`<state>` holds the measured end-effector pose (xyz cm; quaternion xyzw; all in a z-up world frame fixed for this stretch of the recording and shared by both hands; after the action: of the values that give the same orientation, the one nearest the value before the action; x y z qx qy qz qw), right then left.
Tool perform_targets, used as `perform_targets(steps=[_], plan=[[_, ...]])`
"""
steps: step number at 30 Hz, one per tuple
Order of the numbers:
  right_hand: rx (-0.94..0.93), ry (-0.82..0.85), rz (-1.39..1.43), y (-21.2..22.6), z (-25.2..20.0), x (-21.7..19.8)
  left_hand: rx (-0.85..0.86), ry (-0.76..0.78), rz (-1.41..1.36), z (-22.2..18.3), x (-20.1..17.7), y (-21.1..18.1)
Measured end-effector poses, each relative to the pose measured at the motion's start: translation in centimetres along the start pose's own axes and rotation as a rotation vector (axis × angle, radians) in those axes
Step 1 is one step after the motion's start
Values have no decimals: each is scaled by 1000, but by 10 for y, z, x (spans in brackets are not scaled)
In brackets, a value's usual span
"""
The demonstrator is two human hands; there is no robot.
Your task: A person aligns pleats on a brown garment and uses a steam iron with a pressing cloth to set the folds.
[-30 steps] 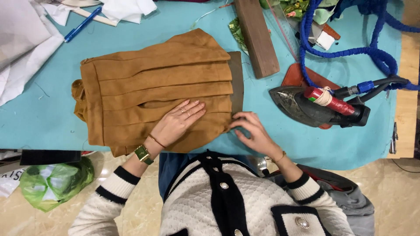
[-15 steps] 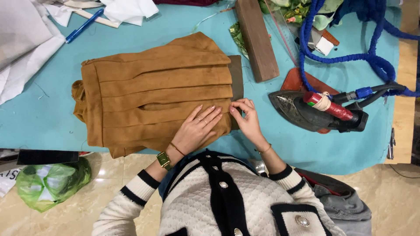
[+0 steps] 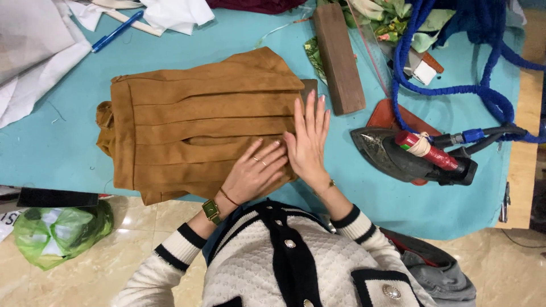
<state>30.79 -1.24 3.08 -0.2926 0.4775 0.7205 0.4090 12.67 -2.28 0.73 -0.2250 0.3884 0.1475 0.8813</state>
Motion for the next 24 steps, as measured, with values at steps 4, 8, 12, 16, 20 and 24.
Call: perform_targets(steps=[4,8,12,16,20,24], plan=[[-3,-26,-66,13,33,9,-157,17,151,0,-20,40],[-3,54,-94,-4,33,22,-423,107,490,-20,-69,80],[33,126,3,-24,23,33,-416,105,416,-47,-110,92],[21,114,20,-25,23,34,-360,60,504,-56,-102,102],[11,98,29,-23,22,34,-275,31,653,-60,-84,116],[29,113,51,-22,24,31,-67,27,730,-57,-97,114]])
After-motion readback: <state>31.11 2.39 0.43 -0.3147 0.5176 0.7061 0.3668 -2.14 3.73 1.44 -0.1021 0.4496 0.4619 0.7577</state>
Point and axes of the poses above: each hand's wrist, its own z-axis towards the middle knuckle, its own x-axis out of the palm, y = z × x, the point moved 1 cm from there along z, towards the middle knuckle, and after that the axes turned 7 degrees about z, right-handed, at the moved point
